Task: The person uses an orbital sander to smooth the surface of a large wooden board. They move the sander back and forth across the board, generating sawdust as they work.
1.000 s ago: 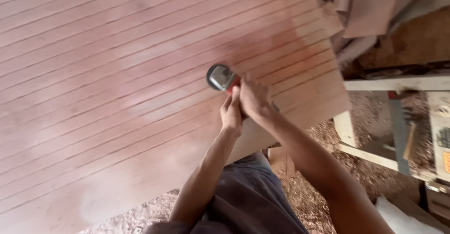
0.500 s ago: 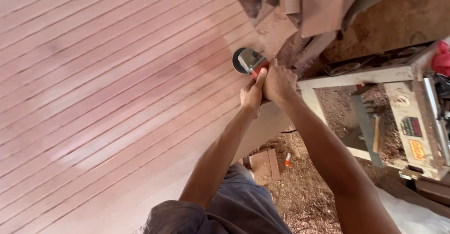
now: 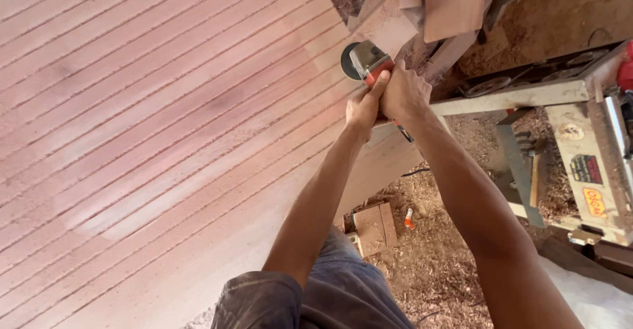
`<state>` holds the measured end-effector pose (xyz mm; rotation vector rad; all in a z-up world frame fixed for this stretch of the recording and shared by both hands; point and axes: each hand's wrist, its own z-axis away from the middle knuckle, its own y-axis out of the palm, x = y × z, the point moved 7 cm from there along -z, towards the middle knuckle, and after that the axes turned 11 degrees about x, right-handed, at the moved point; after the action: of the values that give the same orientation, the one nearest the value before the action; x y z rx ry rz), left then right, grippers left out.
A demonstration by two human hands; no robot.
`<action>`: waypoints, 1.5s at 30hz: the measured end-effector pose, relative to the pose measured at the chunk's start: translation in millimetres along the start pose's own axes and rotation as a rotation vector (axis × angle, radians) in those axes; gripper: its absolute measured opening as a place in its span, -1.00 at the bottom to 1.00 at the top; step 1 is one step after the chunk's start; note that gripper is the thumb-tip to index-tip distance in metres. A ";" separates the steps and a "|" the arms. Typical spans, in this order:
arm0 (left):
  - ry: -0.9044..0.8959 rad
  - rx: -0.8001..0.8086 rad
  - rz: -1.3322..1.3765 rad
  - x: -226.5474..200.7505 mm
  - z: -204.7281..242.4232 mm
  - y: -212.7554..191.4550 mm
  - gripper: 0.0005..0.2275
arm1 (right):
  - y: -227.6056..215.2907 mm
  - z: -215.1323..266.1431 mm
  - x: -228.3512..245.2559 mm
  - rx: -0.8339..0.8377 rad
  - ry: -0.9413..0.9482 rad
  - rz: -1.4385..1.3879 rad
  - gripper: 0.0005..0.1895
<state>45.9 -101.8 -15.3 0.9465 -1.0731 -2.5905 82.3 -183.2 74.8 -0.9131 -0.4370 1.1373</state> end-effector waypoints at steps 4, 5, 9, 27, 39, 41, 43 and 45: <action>0.014 -0.020 -0.024 -0.5 25.6 -23.9 -0.29 | 12.2 22.1 23.9 0.023 -0.018 -0.057 -0.55; 0.019 -0.027 -0.027 -0.9 33.5 -30.8 -0.29 | 14.9 29.3 31.5 0.030 -0.019 -0.076 -0.56; 0.006 -0.057 -0.031 6.5 72.2 -63.2 -0.31 | 29.2 68.7 64.1 -0.036 -0.086 -0.186 -0.46; 0.170 -0.274 0.356 38.6 311.9 -310.3 -0.47 | 182.7 233.4 327.9 0.194 -0.484 0.041 -0.52; 0.330 -0.330 0.499 66.8 414.3 -393.8 -0.44 | 257.7 315.7 416.5 0.087 -0.745 0.096 -0.67; 0.328 -0.308 0.533 92.5 389.2 -391.0 -0.45 | 251.2 306.5 396.9 0.073 -0.712 0.116 -0.67; 0.629 0.364 0.877 83.8 347.5 -350.5 -0.52 | 238.8 283.6 366.5 0.079 -0.638 0.175 -0.67; 0.588 0.403 0.839 93.8 315.7 -325.0 -0.55 | 215.9 258.7 329.3 -0.005 -0.566 0.143 -0.62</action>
<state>-200.1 277.2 -115.3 0.9539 -1.4152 -1.3475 -99.2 246.0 5.2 -0.6216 -0.8426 1.5286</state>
